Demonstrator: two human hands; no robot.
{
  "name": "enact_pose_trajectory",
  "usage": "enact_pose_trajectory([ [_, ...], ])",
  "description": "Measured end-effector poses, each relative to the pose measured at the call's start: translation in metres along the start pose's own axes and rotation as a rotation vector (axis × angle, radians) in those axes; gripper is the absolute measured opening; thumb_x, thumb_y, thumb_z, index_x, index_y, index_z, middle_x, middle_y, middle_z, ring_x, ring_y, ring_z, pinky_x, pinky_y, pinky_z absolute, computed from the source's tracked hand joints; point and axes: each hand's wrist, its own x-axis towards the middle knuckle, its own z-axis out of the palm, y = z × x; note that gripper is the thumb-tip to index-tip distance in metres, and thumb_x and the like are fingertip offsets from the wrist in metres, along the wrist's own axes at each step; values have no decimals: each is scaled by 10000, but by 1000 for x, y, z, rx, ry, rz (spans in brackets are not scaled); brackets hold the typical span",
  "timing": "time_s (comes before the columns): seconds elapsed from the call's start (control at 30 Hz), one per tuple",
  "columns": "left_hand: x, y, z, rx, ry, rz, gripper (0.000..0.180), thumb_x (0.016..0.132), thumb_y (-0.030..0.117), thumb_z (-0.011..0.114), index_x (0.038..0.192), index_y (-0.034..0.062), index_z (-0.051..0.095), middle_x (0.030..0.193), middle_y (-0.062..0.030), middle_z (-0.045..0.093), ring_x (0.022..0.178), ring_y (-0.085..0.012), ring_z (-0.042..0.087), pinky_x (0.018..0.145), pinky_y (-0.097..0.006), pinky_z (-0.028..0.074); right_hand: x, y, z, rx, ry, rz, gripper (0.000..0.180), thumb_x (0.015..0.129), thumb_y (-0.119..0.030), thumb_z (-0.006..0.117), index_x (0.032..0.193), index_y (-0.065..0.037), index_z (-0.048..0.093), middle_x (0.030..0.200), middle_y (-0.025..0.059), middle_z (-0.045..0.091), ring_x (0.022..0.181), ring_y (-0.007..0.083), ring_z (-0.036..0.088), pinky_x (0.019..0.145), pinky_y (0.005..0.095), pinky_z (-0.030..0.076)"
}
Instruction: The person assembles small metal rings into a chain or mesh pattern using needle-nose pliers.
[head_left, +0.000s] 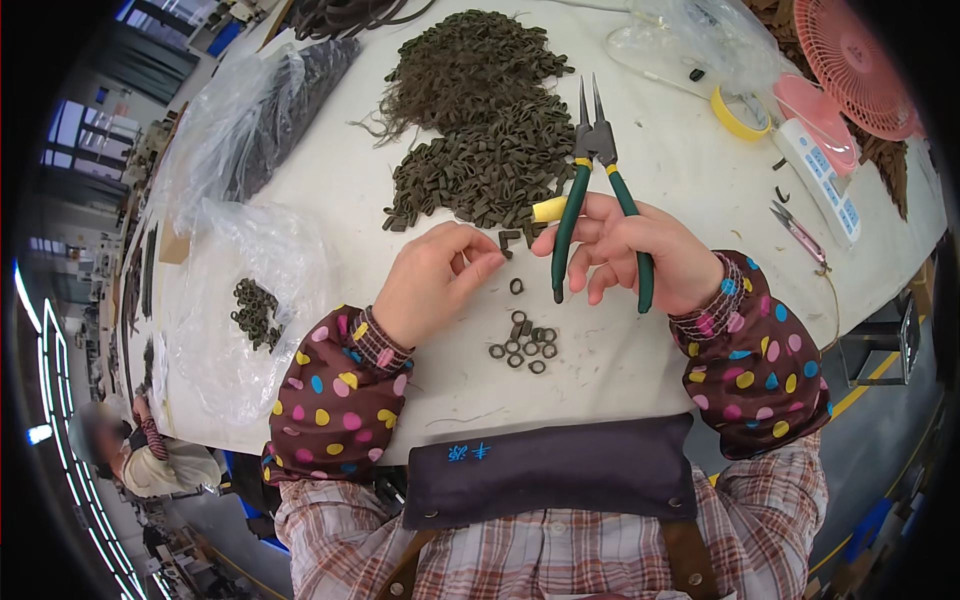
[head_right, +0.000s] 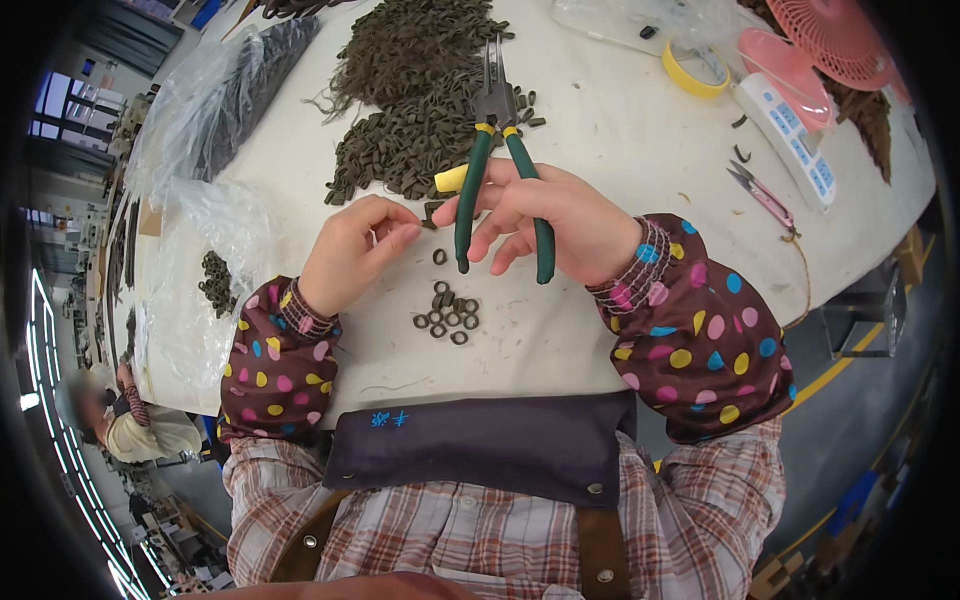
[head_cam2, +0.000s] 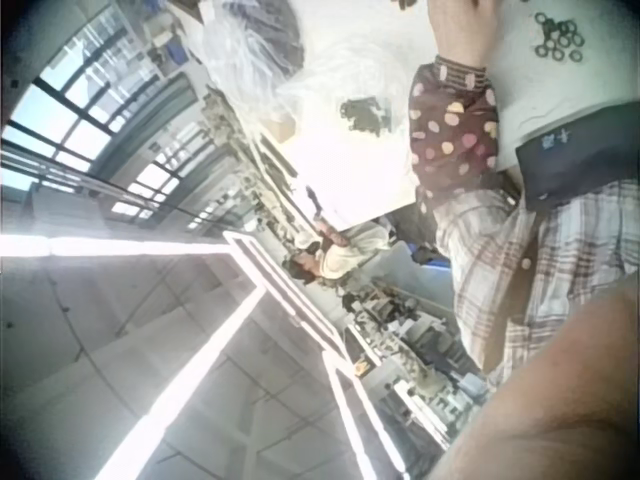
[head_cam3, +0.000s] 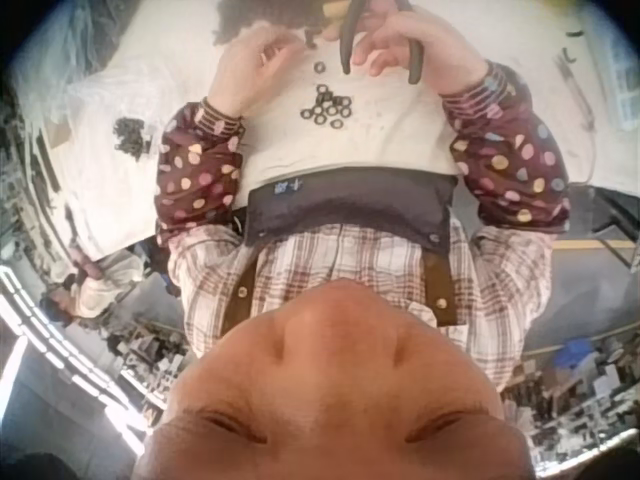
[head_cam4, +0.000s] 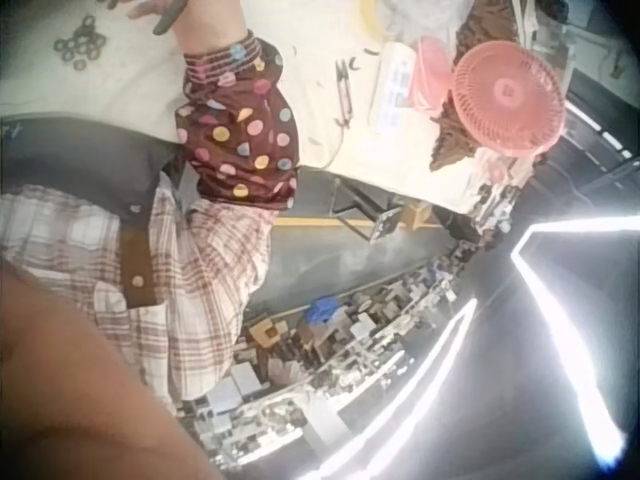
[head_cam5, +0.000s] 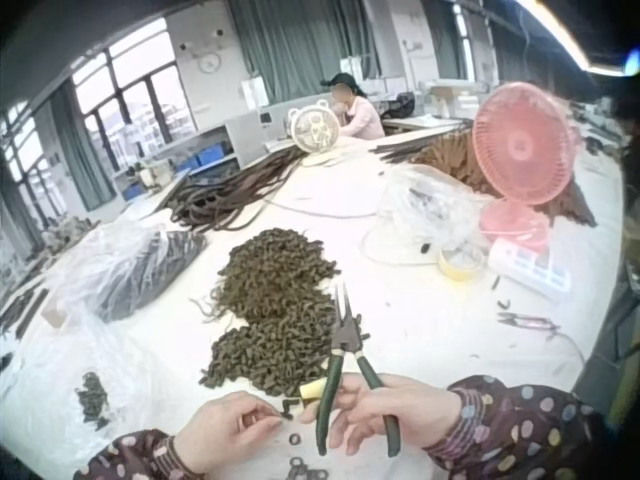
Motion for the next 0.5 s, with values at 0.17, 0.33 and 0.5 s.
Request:
enact_pose_trajectory([
  [0.17,23,7,15,284,73,-103,251,767,298,646,791,53,596,720,-56,587,650,-199,587,564,-320,452,1,1,0,23,-1,5,430,761,-107,432,1178,-4,470,1075,98,561,754,137,582,626,247,489],
  [0.33,28,9,18,360,30,-64,241,759,305,644,780,71,590,730,-47,596,664,-206,594,557,-332,450,2,0,2,-61,11,35,497,746,-157,441,1218,1,427,1081,117,557,712,127,579,626,237,476],
  [0.5,29,1,7,72,185,66,146,739,153,668,807,51,590,754,-56,586,659,-169,589,584,-293,476,0,1,3,-72,-38,48,512,726,-158,460,1218,-17,432,1079,121,557,724,125,582,635,235,480],
])
